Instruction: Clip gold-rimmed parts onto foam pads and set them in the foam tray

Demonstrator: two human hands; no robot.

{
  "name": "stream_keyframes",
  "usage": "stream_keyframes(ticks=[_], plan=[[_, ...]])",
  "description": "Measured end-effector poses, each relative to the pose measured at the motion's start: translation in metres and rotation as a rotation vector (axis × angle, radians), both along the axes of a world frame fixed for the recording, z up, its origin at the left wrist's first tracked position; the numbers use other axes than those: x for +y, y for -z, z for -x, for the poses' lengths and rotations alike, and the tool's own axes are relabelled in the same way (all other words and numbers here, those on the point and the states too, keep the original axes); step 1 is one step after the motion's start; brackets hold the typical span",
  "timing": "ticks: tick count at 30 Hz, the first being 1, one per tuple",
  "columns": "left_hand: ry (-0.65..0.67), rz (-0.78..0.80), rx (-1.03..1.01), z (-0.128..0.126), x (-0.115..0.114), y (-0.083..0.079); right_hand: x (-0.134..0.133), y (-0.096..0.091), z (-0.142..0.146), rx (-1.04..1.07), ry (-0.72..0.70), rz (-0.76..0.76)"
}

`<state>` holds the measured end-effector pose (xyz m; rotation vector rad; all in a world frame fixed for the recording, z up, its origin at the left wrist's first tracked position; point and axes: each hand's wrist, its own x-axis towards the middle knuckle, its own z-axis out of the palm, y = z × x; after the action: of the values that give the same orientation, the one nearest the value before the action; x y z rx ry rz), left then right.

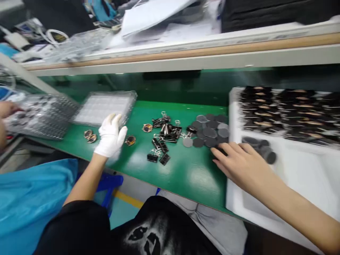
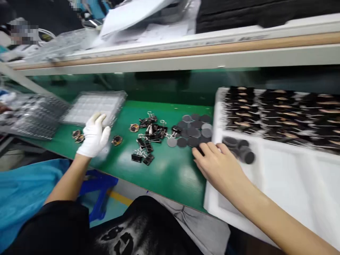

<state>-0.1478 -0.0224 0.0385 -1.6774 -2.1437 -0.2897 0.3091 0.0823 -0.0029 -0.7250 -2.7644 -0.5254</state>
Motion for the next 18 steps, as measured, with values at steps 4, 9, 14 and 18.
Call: stream_keyframes(ticks=[4,9,14,18], plan=[[-0.020,0.201,-0.071,0.008,-0.025,0.001,0.001,0.012,0.002,0.035,-0.047,0.021],[0.031,0.515,-0.063,-0.001,-0.031,0.002,-0.002,0.021,-0.002,0.087,-0.009,0.117],[0.117,0.575,-0.164,-0.007,-0.013,0.000,-0.005,0.027,-0.006,0.110,-0.015,0.174],[0.116,0.568,-0.273,-0.015,-0.003,-0.004,-0.008,0.027,-0.009,0.117,-0.010,0.176]])
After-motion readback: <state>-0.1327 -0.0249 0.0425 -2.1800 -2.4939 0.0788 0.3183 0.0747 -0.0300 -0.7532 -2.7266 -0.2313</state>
